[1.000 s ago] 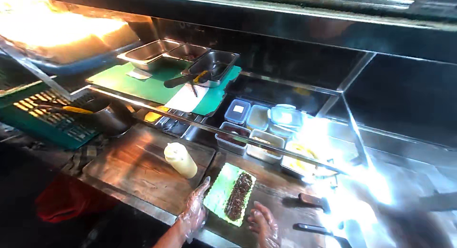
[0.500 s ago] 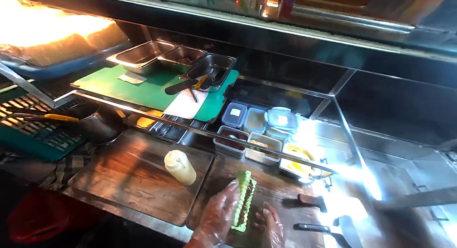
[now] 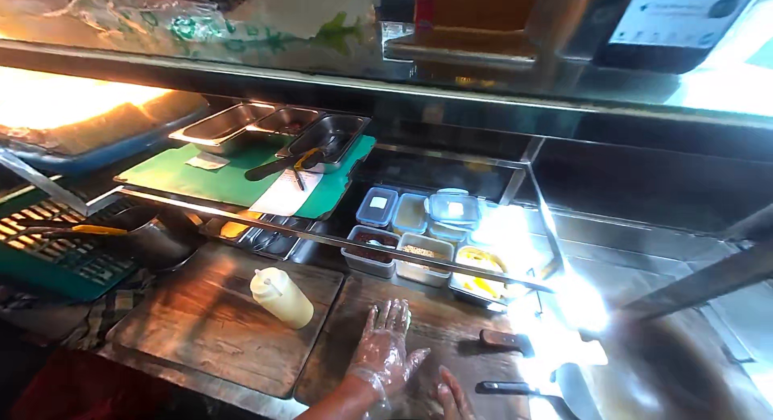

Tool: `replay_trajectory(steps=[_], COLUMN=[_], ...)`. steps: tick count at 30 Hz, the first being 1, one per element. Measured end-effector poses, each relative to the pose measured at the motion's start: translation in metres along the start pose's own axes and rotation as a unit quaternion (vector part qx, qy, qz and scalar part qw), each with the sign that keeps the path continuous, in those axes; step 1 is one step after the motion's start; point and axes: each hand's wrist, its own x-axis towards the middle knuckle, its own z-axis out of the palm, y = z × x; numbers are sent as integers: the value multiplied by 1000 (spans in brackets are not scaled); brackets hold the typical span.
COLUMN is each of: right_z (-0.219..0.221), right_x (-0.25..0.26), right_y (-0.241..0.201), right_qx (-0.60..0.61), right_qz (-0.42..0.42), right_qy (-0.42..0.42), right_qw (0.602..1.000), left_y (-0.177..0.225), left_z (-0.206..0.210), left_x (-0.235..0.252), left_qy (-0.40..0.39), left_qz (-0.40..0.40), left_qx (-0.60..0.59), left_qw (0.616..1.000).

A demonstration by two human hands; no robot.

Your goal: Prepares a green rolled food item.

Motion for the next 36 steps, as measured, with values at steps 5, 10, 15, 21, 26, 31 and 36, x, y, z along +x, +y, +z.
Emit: replay_trajectory(steps=[5,10,15,21,26,31,36], right_z=[-9,-15,-8,15,33,75,97], right_x=[-2,5,11,29,71,131,162], right_y=[8,13,13,-16,-63,-112,-143], right_qx=[-26,-45,-67,-120,-179,-325,-457], right_qz=[-1,-35,-45,-113,-204,-235,-301], right_qy=[-14,-45,-31,-22,-6,-8,-30], right_qw=[1000,997,996,986,962,916,837], left_y=[-13,-6,-21,-80,-109,-128,-133], left_z=[16,5,5,-2,19,48,50], left_x=[6,-5,-3,-19,-19,-15,-17], left_qy=[-2,11,29,-2,9,37,-35], left_qz=[-4,-81,-86,-79,-103,-23,4], left_qx=[-16,-66,-230,-722,-900,-945,-979], left_qw=[1000,994,969,688,423,325,201])
